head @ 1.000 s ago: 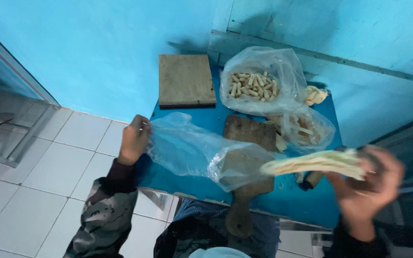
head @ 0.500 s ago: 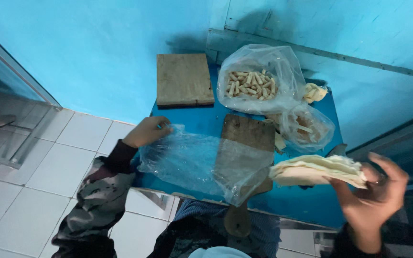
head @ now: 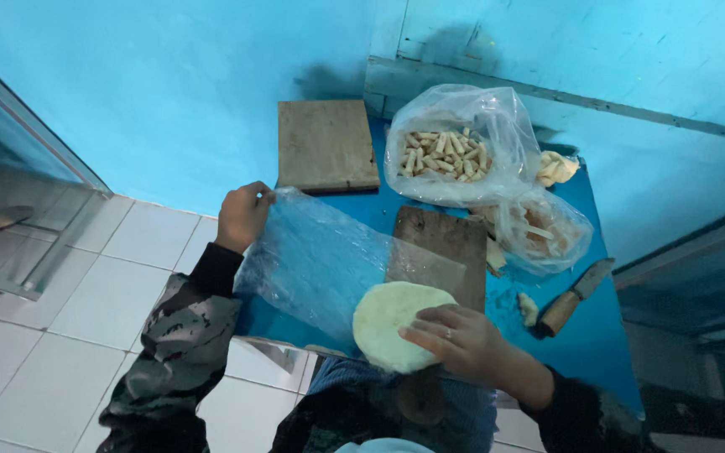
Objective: The person pinches small pieces from a large sheet of dough on a wooden board and folds and shapes each piece by hand, placing the shaped pieces aside. They then handle round flat dough discs, peeling and stretching thin pieces of dough over them.
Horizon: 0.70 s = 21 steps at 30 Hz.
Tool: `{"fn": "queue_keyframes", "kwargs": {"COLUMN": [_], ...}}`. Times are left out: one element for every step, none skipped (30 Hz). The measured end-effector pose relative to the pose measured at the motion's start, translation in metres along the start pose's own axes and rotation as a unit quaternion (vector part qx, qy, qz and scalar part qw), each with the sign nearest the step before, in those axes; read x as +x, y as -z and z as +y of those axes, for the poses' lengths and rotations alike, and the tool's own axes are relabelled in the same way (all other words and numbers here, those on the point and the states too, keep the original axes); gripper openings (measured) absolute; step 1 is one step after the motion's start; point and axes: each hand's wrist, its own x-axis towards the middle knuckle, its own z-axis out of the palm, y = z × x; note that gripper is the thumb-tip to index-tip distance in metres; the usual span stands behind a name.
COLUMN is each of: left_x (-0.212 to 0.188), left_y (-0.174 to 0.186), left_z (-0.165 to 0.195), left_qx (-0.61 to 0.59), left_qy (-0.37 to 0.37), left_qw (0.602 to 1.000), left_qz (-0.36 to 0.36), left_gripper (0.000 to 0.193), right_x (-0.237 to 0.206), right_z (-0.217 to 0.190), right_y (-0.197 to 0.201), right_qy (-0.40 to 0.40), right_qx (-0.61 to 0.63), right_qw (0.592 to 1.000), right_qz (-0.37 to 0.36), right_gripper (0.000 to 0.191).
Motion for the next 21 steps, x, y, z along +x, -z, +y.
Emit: {"fn": "queue_keyframes", "kwargs": {"left_x": [0.0, 0.002, 0.005, 0.01, 0.015, 0.019, 0.024, 0.029, 0.033, 0.036, 0.041, 0.044, 0.045, 0.043, 0.036, 0.021, 0.001, -0.025, -0.054, -0.082, -0.102], "left_y": [0.0, -0.001, -0.003, -0.004, -0.005, -0.006, -0.006, -0.005, -0.004, -0.004, -0.004, -0.004, -0.001, 0.003, 0.004, 0.002, -0.001, -0.004, -0.008, -0.012, -0.015], "left_z": [-0.001, -0.003, -0.003, -0.004, -0.004, -0.004, -0.003, -0.001, 0.001, 0.003, 0.004, 0.006, 0.009, 0.011, 0.016, 0.024, 0.032, 0.04, 0.049, 0.057, 0.063], "left_qx": [0.013, 0.025, 0.037, 0.056, 0.074, 0.093, 0.095, 0.097, 0.099, 0.096, 0.093, 0.089, 0.119, 0.148, 0.176, 0.175, 0.173, 0.117, 0.059, 0.107, 0.155], "left_qy": [0.012, 0.022, 0.031, -0.01, -0.049, -0.086, -0.093, -0.101, -0.108, -0.127, -0.147, -0.166, -0.182, -0.197, -0.21, -0.15, -0.091, -0.078, -0.061, -0.056, -0.049], "left_qw": [1.0, 0.999, 0.998, 0.998, 0.996, 0.992, 0.991, 0.989, 0.987, 0.986, 0.984, 0.982, 0.976, 0.969, 0.961, 0.972, 0.973, 0.975, 0.972, 0.956, 0.937], "left_qz": [-0.016, -0.032, -0.047, -0.03, -0.014, 0.003, -0.02, -0.043, -0.067, -0.054, -0.04, -0.026, -0.005, 0.016, 0.037, -0.043, -0.121, -0.17, -0.22, -0.266, -0.31], "left_gripper": [0.015, 0.016, 0.018, 0.018, 0.018, 0.019, 0.02, 0.021, 0.023, 0.029, 0.036, 0.044, 0.05, 0.055, 0.061, 0.061, 0.061, 0.069, 0.078, 0.087, 0.099], "right_x": [-0.005, -0.008, -0.012, -0.014, -0.018, -0.022, -0.026, -0.033, -0.043, -0.052, -0.062, -0.074, -0.087, -0.1, -0.11, -0.117, -0.121, -0.124, -0.125, -0.125, -0.122], "right_z": [-0.004, -0.007, -0.008, -0.01, -0.014, -0.018, -0.021, -0.025, -0.031, -0.034, -0.035, -0.036, -0.038, -0.041, -0.043, -0.043, -0.043, -0.044, -0.048, -0.051, -0.05], "right_y": [-0.001, -0.001, 0.001, 0.004, 0.008, 0.011, 0.014, 0.017, 0.022, 0.023, 0.022, 0.024, 0.026, 0.029, 0.032, 0.033, 0.034, 0.037, 0.044, 0.052, 0.058], "right_qy": [-0.006, -0.018, -0.029, -0.04, -0.047, -0.052, -0.057, -0.073, -0.09, -0.107, -0.113, -0.119, -0.124, -0.185, -0.246, -0.253, -0.26, -0.268, -0.286, -0.305, -0.322], "right_qx": [-0.004, 0.007, 0.016, 0.023, 0.048, 0.074, 0.1, 0.126, 0.152, 0.178, 0.184, 0.191, 0.196, 0.091, -0.014, -0.049, -0.085, -0.12, -0.118, -0.114, -0.109], "right_qw": [1.0, 1.0, 0.999, 0.999, 0.997, 0.995, 0.992, 0.986, 0.979, 0.971, 0.964, 0.957, 0.949, 0.948, 0.931, 0.92, 0.906, 0.889, 0.891, 0.892, 0.893], "right_qz": [0.005, 0.008, 0.011, 0.015, 0.03, 0.044, 0.059, 0.08, 0.1, 0.122, 0.152, 0.182, 0.212, 0.244, 0.27, 0.296, 0.324, 0.351, 0.333, 0.315, 0.296], "right_gripper": [0.063, 0.065, 0.068, 0.07, 0.073, 0.076, 0.079, 0.08, 0.082, 0.083, 0.081, 0.078, 0.076, 0.077, 0.078, 0.077, 0.076, 0.076, 0.075, 0.075, 0.074]}}
